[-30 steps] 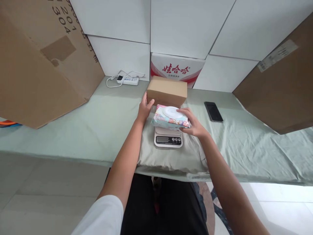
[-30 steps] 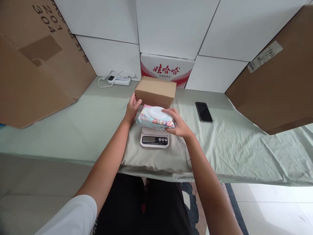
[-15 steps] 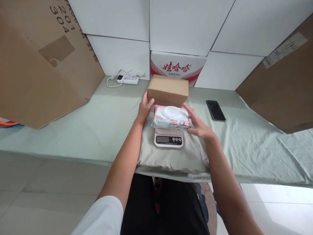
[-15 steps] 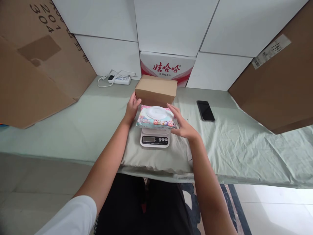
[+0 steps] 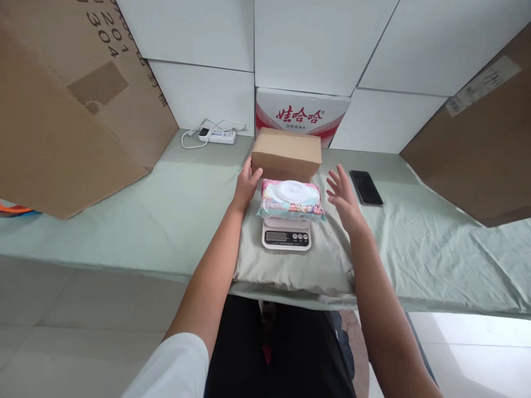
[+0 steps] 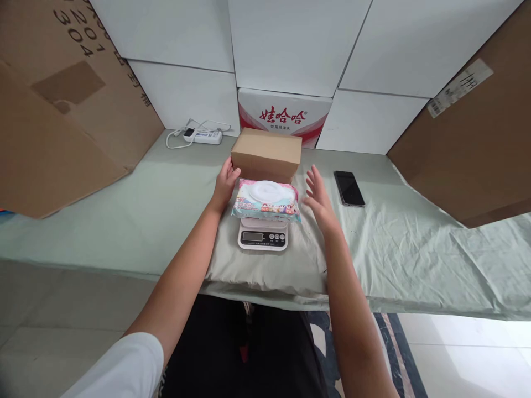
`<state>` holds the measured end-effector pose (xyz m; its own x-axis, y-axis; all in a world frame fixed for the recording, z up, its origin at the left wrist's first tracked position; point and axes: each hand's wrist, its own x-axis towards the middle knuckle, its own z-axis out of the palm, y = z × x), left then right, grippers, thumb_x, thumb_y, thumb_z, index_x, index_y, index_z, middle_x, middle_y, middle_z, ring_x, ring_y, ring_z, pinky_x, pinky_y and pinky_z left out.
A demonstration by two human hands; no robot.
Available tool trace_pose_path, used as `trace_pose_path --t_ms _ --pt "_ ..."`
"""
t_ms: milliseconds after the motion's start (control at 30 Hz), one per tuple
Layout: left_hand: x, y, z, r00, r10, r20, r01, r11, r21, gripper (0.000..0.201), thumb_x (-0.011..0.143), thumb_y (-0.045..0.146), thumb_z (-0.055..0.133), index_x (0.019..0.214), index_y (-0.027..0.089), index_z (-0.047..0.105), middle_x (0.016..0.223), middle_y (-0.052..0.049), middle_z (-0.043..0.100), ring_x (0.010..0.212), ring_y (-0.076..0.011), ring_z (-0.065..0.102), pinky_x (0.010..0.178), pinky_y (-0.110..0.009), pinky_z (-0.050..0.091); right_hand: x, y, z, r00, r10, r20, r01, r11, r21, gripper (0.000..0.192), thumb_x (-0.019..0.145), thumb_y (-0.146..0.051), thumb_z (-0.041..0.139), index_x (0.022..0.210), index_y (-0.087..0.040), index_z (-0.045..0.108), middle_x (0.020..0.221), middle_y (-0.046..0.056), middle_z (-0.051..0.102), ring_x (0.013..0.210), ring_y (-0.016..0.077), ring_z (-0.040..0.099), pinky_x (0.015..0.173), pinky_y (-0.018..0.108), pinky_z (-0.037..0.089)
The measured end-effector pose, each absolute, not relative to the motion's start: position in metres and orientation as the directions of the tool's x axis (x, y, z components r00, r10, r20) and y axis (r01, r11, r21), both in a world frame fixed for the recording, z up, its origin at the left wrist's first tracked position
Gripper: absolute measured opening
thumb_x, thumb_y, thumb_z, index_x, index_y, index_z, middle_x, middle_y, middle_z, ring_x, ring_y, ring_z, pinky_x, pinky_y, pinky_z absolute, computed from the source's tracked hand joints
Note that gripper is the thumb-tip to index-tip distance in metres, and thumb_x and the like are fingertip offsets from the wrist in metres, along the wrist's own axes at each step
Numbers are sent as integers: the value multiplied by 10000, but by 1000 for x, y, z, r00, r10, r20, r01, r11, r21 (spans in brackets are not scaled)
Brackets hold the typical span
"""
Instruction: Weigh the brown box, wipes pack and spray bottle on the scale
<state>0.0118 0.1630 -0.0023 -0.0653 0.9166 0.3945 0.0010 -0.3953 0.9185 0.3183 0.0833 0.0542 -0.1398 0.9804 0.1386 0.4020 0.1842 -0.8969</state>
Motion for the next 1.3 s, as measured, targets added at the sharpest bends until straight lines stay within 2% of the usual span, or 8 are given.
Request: trace_pose_path --t_ms 133,267,600,700,833,967,1133,1300 --pt "12 163 -4 -74 918 389 19 -388 921 783 938 611 645 1611 264 446 1696 -91 479 1596 -312 419 1322 -465 337 296 120 49 -11 999 43 276 44 -960 911 923 -518 484 1725 -304 110 1709 113 416 1460 267 550 1130 489 505" --pt "12 164 -3 -66 916 395 -4 -396 918 830 913 621 656 1607 219 441 1695 -127 473 1598 -334 411 1321 -478 337 274 146 46 -28 995 99 239 103 -965 814 964 -472 437 1710 -314 152 1598 72 557 1308 232 642 1036 439 570" --pt "17 165 -6 -18 920 391 -4 -391 920 800 944 554 635 1637 237 394 1739 -87 407 1629 -293 357 1335 -426 321 271 156 27 53 986 157 159 147 -976 847 948 -574 369 1707 -274 140 1685 110 442 1398 232 598 1090 452 556" --pt "13 166 -11 -72 932 356 36 -354 935 802 948 559 646 1649 265 390 1772 -58 343 1662 -292 273 1355 -431 268 276 144 32 79 958 274 245 248 -937 831 953 -636 416 1682 -270 259 1723 105 390 1524 281 477 1199 521 464" --pt "5 169 -18 -174 929 328 55 -323 945 839 930 597 675 1649 265 400 1780 -67 322 1678 -303 216 1359 -429 242 275 110 71 -232 833 503 430 551 -715 728 948 -673 572 1574 -310 494 1643 93 503 1553 335 431 1284 541 350" --pt "4 173 -20 -205 916 344 48 -341 939 840 921 628 672 1634 260 425 1767 -77 352 1672 -306 238 1354 -433 246 258 90 120 -695 694 191 562 689 -457 939 837 -580 790 1658 -354 396 1599 116 532 1422 419 534 1162 602 454" --pt "4 175 -19 -234 914 330 39 -331 943 933 892 675 674 1635 175 414 1761 -148 346 1672 -319 238 1352 -432 241 257 93 137 -674 735 -72 719 630 -293 1209 772 -447 845 1736 -383 119 1519 135 541 1272 421 595 1013 560 530" --pt "6 175 -20 -228 910 345 31 -348 937 915 888 670 684 1620 181 435 1753 -155 360 1665 -320 263 1347 -436 252 267 93 125 -680 729 -76 716 637 -286 1193 765 -383 840 1737 -311 152 1323 143 606 1187 391 600 979 522 539"
